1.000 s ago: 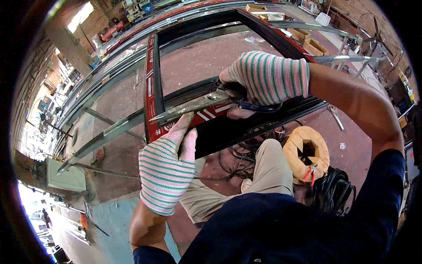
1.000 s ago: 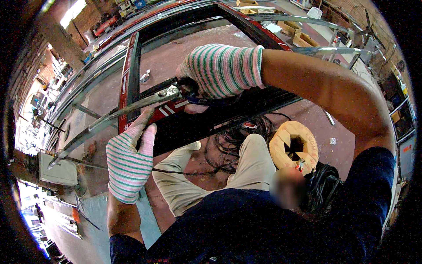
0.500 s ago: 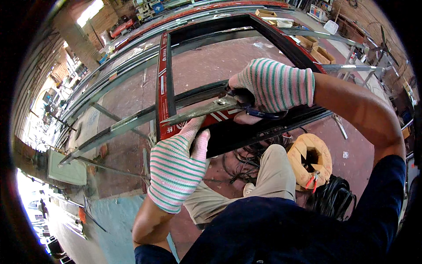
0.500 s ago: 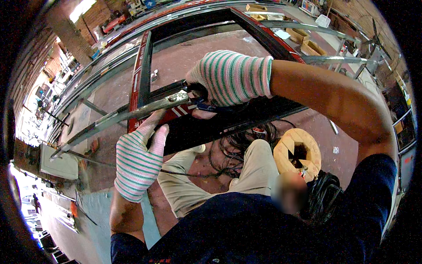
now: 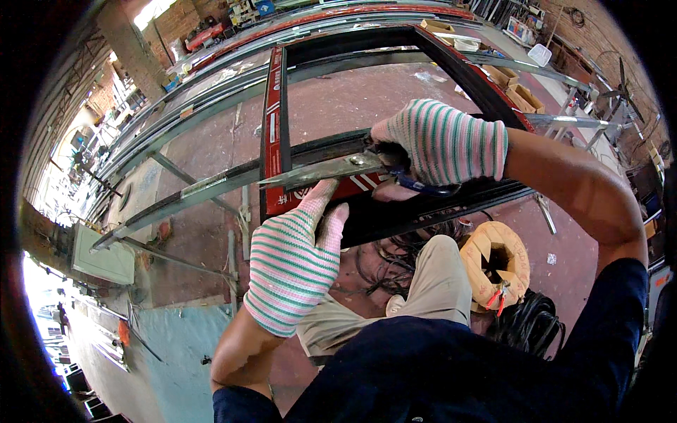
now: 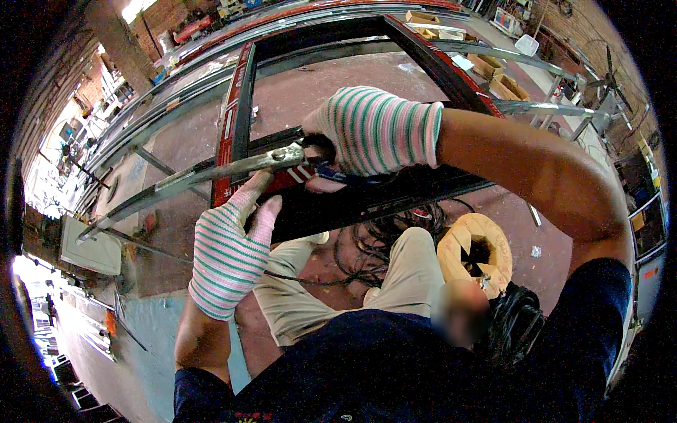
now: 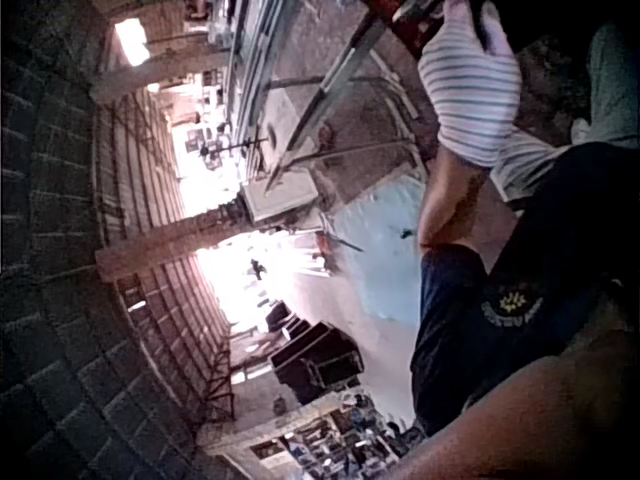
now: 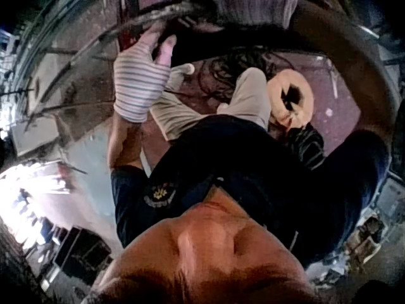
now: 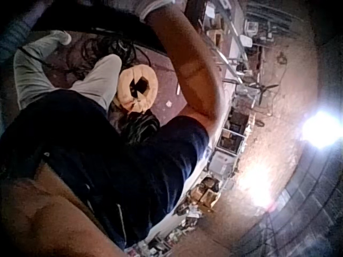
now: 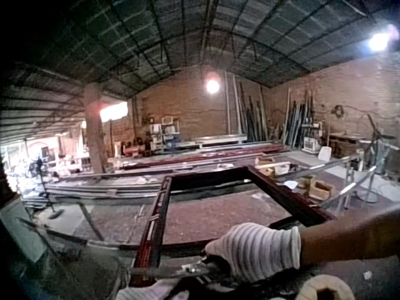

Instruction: The person uses shears to trim a black rubber seal along the edges of a window frame. They repeatedly reposition the frame and cut small sections of the seal, removing excess material from the corners and sides.

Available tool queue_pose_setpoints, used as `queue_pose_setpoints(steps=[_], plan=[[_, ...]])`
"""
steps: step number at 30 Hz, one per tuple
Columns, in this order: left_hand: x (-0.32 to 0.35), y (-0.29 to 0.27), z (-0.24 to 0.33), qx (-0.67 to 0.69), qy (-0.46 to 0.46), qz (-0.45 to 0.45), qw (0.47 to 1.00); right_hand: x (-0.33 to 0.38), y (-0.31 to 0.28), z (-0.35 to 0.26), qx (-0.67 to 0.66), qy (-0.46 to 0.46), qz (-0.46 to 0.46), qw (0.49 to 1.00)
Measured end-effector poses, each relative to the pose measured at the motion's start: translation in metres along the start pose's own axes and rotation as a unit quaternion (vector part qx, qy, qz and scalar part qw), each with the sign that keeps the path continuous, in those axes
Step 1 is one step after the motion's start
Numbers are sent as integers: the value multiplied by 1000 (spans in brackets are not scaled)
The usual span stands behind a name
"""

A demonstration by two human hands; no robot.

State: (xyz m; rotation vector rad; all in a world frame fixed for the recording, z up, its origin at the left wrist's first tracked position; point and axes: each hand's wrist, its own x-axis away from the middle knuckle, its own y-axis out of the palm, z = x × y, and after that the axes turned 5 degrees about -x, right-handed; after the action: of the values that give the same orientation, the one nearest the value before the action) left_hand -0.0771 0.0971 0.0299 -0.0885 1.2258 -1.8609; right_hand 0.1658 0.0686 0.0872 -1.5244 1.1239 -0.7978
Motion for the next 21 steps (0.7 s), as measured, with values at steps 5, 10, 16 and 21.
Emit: queue_pose_setpoints(steps=[5, 10, 16, 21], plan=[[4, -12, 5, -19, 1, 12, 1000, -10, 3, -4, 6, -51, 42, 998], [13, -21, 3, 37, -89, -26, 995, -2, 2, -6, 14, -11, 12, 1000], [41, -49, -34, 126, -136, 0, 983, -3, 3, 5, -40, -13, 21, 999], [21, -46, -33, 16, -73, 85, 994, -7, 2, -5, -10, -2, 0, 1000]])
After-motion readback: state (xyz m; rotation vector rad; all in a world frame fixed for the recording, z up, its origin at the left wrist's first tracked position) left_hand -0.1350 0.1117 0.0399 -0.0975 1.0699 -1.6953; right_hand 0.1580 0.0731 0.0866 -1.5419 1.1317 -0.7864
